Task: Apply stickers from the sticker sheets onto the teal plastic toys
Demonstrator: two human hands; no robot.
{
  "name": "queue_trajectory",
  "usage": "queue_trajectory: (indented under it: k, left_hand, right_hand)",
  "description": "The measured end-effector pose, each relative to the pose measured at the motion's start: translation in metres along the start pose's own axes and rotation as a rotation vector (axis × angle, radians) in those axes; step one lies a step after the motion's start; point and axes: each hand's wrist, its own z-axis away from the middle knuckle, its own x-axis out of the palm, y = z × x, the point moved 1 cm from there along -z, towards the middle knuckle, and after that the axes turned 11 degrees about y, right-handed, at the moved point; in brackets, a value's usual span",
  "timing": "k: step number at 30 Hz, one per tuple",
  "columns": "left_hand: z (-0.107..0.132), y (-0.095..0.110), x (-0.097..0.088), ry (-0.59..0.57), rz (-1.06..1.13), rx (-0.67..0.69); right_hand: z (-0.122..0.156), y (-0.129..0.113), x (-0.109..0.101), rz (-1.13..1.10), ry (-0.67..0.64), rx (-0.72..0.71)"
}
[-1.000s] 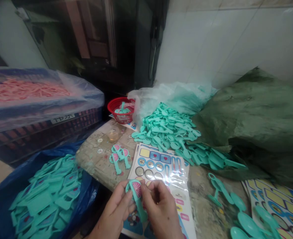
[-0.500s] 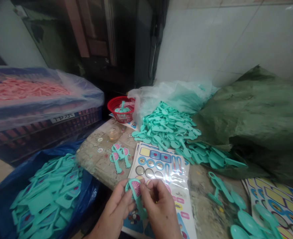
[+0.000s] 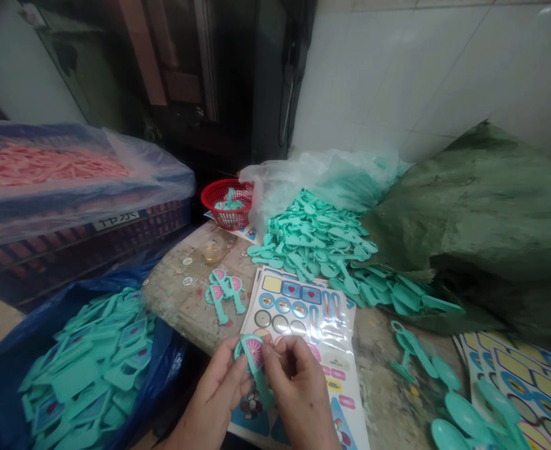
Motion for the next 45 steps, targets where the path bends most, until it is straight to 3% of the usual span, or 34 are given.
queue_trajectory:
  k: [32,41,45]
  left_hand:
    - [0.002,-0.004,0.000,0.012,0.034,-0.004]
    - [0.001,-0.003,-0.003,-0.042,0.056,-0.020]
    - [0.000,-0.002,-0.004,-0.043,0.024,-0.010]
  right_hand:
    - [0.006,-0.003,-0.002,-0.022,0.027,0.021]
    - [0.007,-0.004,-0.008,0.059,-0.113,-0.088]
    - [0.006,-0.008,-0.014,0.191,-0.117,-0.278]
